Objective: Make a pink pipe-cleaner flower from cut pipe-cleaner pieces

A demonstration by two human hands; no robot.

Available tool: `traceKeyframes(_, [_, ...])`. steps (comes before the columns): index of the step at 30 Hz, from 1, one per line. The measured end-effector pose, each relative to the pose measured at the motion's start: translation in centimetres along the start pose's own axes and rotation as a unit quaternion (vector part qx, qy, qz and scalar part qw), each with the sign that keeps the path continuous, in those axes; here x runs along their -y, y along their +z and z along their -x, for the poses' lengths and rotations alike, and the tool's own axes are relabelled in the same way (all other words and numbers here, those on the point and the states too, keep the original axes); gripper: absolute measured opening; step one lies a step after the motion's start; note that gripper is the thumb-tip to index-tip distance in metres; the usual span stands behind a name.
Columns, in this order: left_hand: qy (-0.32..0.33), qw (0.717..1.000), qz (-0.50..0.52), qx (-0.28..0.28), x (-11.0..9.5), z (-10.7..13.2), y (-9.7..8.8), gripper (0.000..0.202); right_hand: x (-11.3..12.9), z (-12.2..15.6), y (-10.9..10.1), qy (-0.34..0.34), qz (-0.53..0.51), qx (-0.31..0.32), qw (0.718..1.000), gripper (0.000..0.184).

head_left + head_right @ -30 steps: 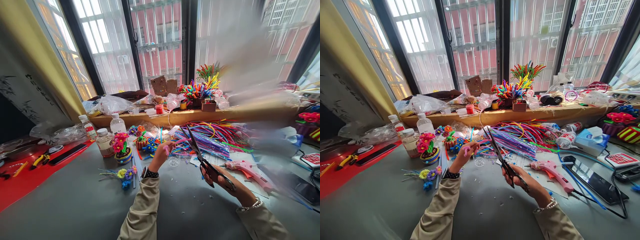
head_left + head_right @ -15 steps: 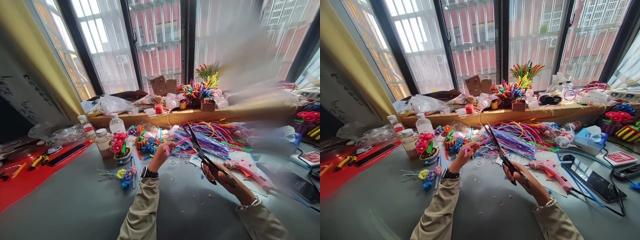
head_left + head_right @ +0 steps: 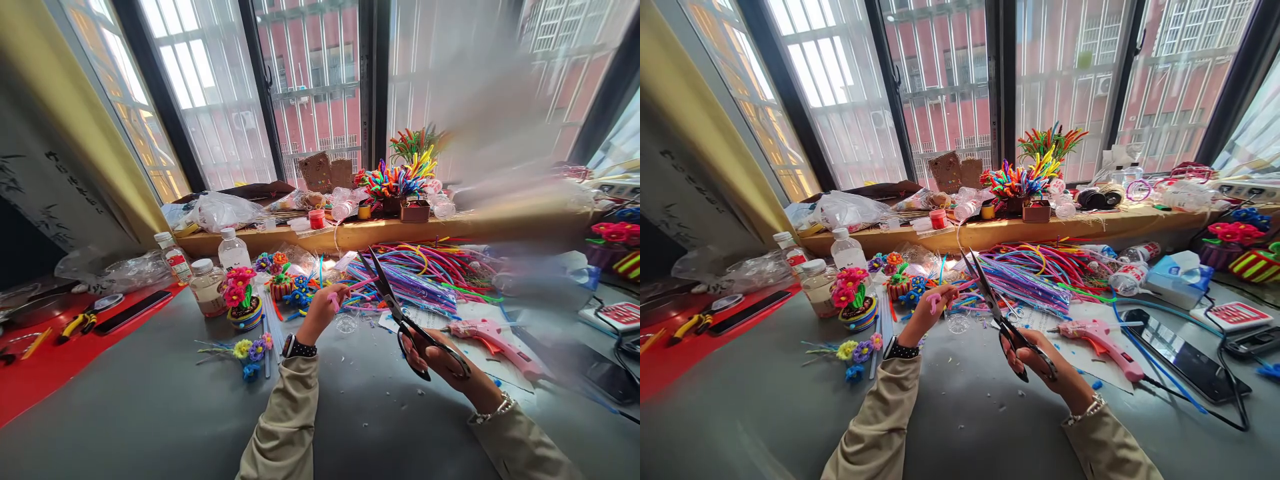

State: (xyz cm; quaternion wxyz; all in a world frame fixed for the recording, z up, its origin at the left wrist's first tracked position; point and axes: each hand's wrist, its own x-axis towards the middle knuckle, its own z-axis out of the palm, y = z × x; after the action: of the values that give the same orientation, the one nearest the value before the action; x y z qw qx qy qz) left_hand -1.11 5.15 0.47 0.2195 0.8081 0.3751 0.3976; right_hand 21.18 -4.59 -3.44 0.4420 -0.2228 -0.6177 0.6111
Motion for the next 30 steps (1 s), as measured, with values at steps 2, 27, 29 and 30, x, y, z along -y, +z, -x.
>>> traceKeyframes(2, [0.001,1.000,-0.001,0.000,-0.1,0.0,0.0,0.025,0.2,-0.1,0.2,0.004,-0.001,0.003,1.000,0.041])
traceKeyframes(27, [-0.106,0.983,0.081,-0.130,-0.6,-0.1,-0.5,0.026,-0.9,-2.3,-2.1,0.108,0.326,-0.284,0.895,0.031])
traceKeyframes(29, [-0.118,0.976,0.122,-0.133,-0.5,-0.2,-0.5,0.027,-1.3,-3.5,-2.7,0.100,0.408,-0.310,0.853,0.030])
traceKeyframes(30, [-0.122,0.973,0.144,-0.132,-0.4,-0.2,-0.4,0.028,-1.4,-4.3,-3.0,0.097,0.436,-0.318,0.836,0.028])
